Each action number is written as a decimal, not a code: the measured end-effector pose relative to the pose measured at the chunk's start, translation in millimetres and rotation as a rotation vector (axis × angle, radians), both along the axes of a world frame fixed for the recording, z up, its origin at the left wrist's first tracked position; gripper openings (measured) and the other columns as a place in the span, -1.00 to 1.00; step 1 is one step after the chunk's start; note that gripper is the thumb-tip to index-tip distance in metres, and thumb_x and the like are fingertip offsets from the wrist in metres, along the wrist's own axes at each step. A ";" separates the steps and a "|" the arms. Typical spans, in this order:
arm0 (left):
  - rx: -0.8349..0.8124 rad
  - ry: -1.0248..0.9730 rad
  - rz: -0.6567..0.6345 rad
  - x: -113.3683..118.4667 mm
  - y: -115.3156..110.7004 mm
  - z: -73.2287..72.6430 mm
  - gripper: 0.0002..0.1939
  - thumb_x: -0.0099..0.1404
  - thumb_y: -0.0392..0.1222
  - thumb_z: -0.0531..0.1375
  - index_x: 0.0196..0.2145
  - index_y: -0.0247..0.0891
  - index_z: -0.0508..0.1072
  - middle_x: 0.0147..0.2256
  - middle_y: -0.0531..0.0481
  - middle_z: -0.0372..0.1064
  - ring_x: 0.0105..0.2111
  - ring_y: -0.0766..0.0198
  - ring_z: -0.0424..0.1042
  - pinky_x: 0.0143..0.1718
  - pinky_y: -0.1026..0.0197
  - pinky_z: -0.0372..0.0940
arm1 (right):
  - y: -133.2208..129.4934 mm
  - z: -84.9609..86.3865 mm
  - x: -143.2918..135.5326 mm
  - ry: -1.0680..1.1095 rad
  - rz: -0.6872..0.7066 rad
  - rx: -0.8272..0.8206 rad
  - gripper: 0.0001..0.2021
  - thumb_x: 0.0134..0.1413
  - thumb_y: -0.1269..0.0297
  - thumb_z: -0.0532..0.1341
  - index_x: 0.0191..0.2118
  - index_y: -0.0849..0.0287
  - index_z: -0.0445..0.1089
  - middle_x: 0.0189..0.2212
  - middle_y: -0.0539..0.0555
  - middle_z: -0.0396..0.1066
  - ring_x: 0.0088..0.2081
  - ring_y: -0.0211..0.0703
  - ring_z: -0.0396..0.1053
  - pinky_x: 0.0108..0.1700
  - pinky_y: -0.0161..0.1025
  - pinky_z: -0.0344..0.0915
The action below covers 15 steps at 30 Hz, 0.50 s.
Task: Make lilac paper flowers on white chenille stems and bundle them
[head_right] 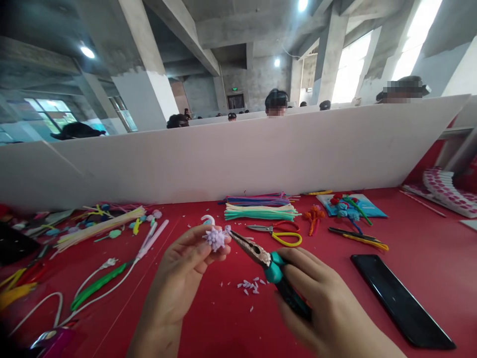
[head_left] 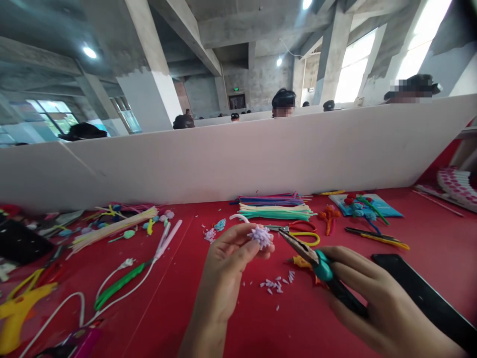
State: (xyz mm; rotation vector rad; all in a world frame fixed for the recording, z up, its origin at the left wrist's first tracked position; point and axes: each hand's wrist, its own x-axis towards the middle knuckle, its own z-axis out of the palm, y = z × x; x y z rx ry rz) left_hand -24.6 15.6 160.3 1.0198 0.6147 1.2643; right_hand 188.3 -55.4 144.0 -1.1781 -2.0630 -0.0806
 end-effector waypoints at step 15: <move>0.009 0.086 -0.056 4.9 -5.7 3.1 -0.85 0.09 -0.29 0.33 -0.32 -0.25 0.56 -0.51 0.03 0.50 -0.54 0.34 0.49 -0.47 0.35 0.40 | -15.8 -13.2 8.1 -0.118 -0.077 0.182 -0.98 0.12 0.41 0.16 -0.30 0.20 0.33 -0.24 0.17 0.42 -0.23 -0.13 0.37 -0.15 -0.20 0.30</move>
